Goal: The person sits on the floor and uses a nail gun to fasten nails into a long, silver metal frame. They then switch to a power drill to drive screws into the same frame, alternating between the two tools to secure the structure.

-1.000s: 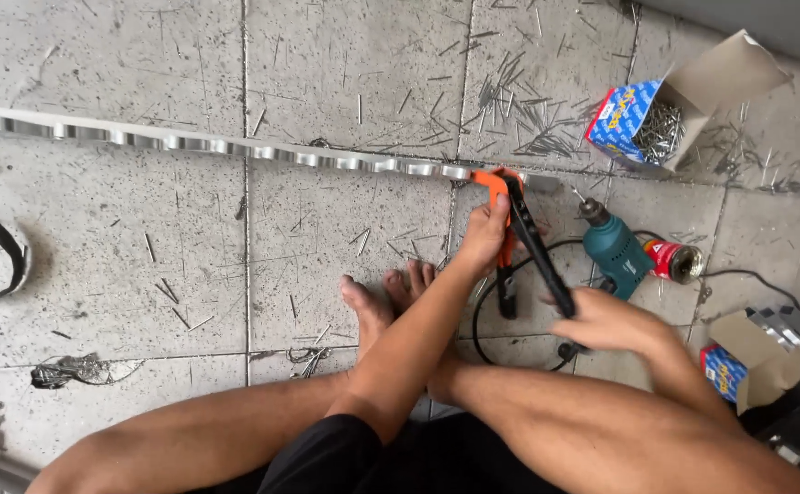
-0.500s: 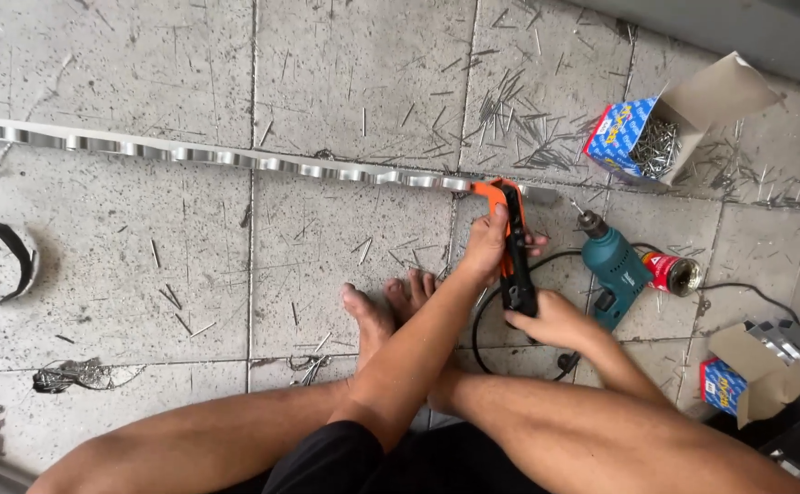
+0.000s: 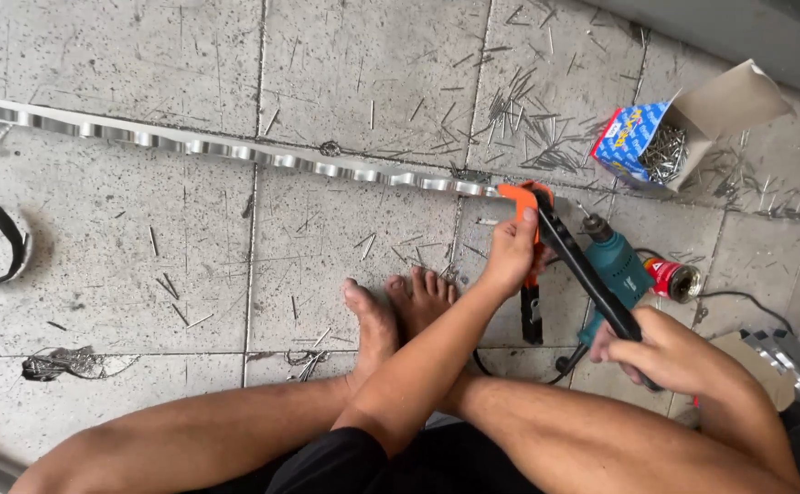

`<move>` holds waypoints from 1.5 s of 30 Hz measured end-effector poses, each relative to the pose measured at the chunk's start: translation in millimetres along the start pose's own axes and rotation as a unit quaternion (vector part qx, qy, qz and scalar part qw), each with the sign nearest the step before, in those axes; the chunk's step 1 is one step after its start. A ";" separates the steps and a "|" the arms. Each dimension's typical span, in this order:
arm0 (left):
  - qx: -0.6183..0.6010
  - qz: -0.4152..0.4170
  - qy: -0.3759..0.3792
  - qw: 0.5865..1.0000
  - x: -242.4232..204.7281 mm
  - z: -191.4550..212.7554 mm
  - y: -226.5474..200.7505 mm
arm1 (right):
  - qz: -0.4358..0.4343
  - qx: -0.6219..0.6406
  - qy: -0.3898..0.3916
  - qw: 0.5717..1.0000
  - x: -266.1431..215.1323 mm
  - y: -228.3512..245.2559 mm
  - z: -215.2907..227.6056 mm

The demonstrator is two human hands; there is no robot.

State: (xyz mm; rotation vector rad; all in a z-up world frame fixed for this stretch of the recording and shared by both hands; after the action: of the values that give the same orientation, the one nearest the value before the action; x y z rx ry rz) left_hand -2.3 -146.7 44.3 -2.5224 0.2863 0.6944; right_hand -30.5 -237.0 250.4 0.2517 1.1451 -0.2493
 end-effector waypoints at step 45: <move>0.686 -0.002 -0.130 0.716 -72.0 109.8 -96.0 | 0.542 -0.184 -0.441 0.691 188.5 116.6 7.6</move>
State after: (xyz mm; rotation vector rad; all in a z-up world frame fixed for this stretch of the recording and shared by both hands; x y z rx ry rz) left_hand -78.4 -3.0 40.4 -0.9719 0.4582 0.4895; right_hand 87.4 -141.8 88.4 0.3531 -0.0719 0.8578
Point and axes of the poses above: each hand's wrist, its own x-axis towards the middle knuckle, its own z-axis out of the back of the hand, y = z × x, the point moved 7 cm from there along x, towards the middle knuckle, and after that the axes turned 2 degrees about -y, right-handed, at the moved point
